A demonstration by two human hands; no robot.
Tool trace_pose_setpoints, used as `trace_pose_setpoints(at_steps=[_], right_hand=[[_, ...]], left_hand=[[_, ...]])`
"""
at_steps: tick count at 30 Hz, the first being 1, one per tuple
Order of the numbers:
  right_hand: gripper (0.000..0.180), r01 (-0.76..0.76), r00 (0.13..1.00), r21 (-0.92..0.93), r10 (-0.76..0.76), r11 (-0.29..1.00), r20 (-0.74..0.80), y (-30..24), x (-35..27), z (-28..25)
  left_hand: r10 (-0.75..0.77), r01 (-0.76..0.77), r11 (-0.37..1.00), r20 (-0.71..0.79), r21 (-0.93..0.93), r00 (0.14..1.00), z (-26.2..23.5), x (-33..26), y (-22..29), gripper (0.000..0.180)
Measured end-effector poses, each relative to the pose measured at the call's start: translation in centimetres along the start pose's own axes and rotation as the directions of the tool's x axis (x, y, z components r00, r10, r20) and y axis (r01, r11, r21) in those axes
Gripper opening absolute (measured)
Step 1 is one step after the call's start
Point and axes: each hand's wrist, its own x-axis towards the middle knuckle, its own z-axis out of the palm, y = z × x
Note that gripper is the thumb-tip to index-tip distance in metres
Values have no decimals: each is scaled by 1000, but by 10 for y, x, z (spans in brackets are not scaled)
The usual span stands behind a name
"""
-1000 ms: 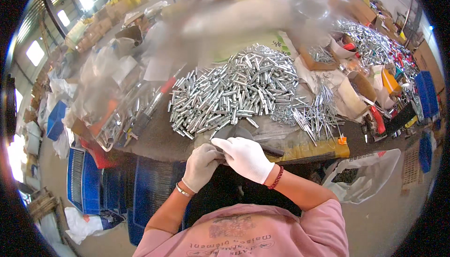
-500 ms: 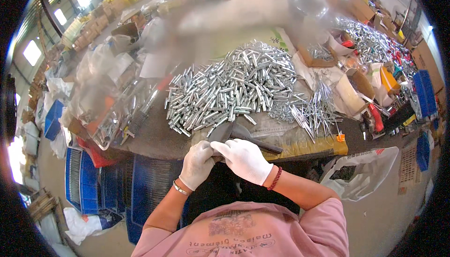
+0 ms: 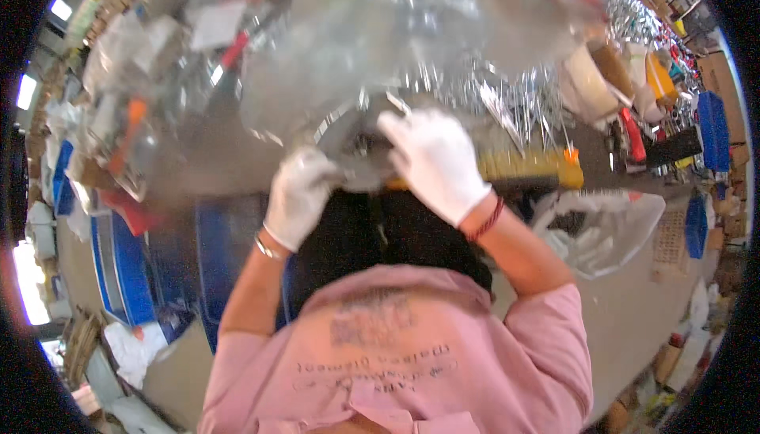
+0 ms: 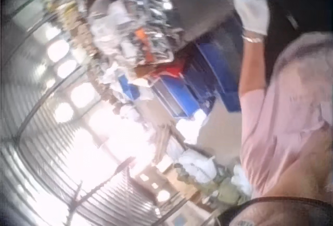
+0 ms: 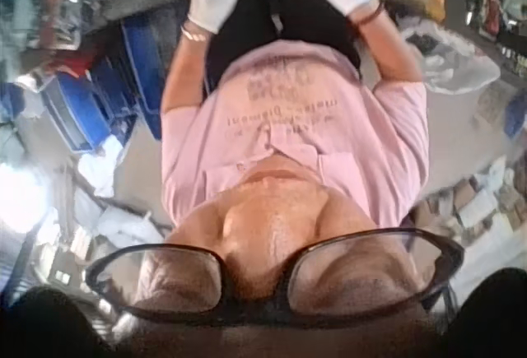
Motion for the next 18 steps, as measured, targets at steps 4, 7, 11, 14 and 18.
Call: trace_pose_setpoints(at_steps=[4,7,11,14,18], right_hand=[[37,-81,996,82,77,993,56,15,-11,9],[52,-130,991,200,136,971,-15,6,-21,3],[56,-74,988,138,54,988,146,-13,-40,-16],[57,15,999,260,-7,966,-34,-23,-46,-19],[52,-38,975,106,14,994,220,-27,-47,-19]], left_hand=[[-108,114,992,100,-55,989,2,1,-4,13],[-106,108,994,91,-18,990,2,3,-2,13],[-72,75,996,53,-57,996,0,2,-1,14],[-89,92,993,47,-80,995,2,1,-1,15],[-87,92,994,65,-67,994,1,2,-3,15]])
